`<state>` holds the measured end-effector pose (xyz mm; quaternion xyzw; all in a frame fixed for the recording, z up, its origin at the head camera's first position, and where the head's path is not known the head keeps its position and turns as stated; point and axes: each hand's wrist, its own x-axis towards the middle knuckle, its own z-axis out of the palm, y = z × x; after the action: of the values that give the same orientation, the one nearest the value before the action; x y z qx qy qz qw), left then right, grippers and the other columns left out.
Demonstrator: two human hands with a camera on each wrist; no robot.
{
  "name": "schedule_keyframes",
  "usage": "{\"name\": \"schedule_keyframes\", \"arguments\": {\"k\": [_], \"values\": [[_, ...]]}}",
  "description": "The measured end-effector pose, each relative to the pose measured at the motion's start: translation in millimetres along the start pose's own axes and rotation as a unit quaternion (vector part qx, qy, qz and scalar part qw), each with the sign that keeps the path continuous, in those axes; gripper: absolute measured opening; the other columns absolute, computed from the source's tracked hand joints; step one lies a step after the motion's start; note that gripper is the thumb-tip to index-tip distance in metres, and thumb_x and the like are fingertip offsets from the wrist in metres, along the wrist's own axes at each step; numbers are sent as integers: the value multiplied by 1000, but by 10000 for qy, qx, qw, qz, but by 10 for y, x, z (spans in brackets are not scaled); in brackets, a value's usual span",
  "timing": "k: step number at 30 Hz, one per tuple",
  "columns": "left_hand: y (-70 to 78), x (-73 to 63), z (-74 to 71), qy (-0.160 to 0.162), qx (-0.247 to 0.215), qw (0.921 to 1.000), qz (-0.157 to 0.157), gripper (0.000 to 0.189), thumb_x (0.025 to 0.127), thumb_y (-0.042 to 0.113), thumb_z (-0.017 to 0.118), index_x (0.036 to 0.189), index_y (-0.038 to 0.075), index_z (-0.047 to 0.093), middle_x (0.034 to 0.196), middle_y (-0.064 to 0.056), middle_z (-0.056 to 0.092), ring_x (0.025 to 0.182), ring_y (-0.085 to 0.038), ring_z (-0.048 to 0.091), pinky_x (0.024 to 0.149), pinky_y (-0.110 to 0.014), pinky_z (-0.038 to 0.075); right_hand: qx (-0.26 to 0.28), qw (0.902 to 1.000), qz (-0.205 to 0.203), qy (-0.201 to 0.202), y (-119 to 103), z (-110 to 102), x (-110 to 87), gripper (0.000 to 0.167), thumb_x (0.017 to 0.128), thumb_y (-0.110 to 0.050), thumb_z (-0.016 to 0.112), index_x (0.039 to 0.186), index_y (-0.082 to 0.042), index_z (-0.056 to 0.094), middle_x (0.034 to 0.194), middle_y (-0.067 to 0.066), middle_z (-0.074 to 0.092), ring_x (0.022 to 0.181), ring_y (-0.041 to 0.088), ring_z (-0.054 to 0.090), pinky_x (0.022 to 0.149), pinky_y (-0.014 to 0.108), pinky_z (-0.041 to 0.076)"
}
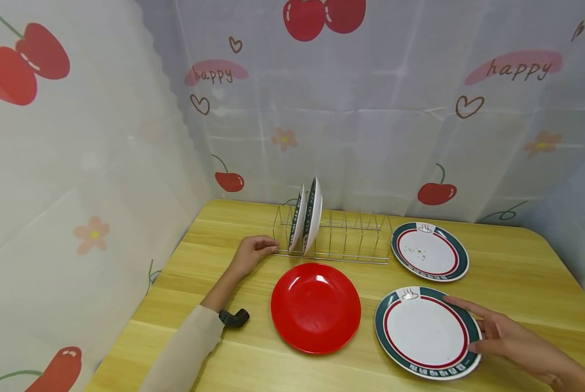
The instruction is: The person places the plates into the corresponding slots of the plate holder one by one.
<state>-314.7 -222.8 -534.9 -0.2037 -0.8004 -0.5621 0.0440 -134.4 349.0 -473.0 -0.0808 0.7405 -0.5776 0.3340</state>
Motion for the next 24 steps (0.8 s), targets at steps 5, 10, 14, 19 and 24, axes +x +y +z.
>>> {"name": "schedule_keyframes", "arguments": {"k": [5, 10, 14, 19, 24], "values": [[-2, -12, -10, -21, -105, 9999, -55, 13, 92, 10, 75, 103, 5, 79, 101, -8, 76, 92, -19, 73, 81, -29, 60, 30, 9999, 143, -11, -125, 43, 3, 78, 102, -9, 54, 164, -28, 11, 159, 34, -13, 131, 26, 38, 99, 44, 52], [-12, -8, -17, 8, -135, 9999, -80, 12, 92, 11, 75, 102, 6, 79, 101, -8, 76, 92, -20, 73, 81, -27, 60, 57, 9995, 130, 267, -344, 171, 1, 77, 104, -18, 52, 163, -37, 5, 158, 35, 1, 126, 37, 47, 94, 53, 55], [-20, -2, -18, 45, -159, 9999, -35, 13, 91, 10, 76, 102, 5, 79, 101, -9, 76, 93, -21, 73, 81, -27, 60, 160, 9975, -287, 619, -519, 283, 9, 72, 107, -16, 49, 162, -39, 9, 150, 22, 31, 113, 29, 62, 89, 47, 59], [-31, 2, -10, 49, -113, 9999, -33, 12, 91, 9, 76, 102, 6, 79, 101, -8, 76, 92, -21, 72, 81, -27, 60, 56, 9884, -864, 1251, -677, 384, 48, 71, 106, -9, 49, 162, -37, 13, 130, -4, 51, 103, 24, 65, 83, 44, 61], [-5, -5, -5, 44, -66, 10000, -47, 12, 91, 10, 76, 103, 7, 79, 100, -7, 76, 92, -20, 73, 81, -26, 60, 68, 9774, -1138, 1781, -802, 447, 108, 74, 105, -8, 53, 162, -36, 15, 125, -8, 54, 99, 19, 66, 80, 37, 62]]}}
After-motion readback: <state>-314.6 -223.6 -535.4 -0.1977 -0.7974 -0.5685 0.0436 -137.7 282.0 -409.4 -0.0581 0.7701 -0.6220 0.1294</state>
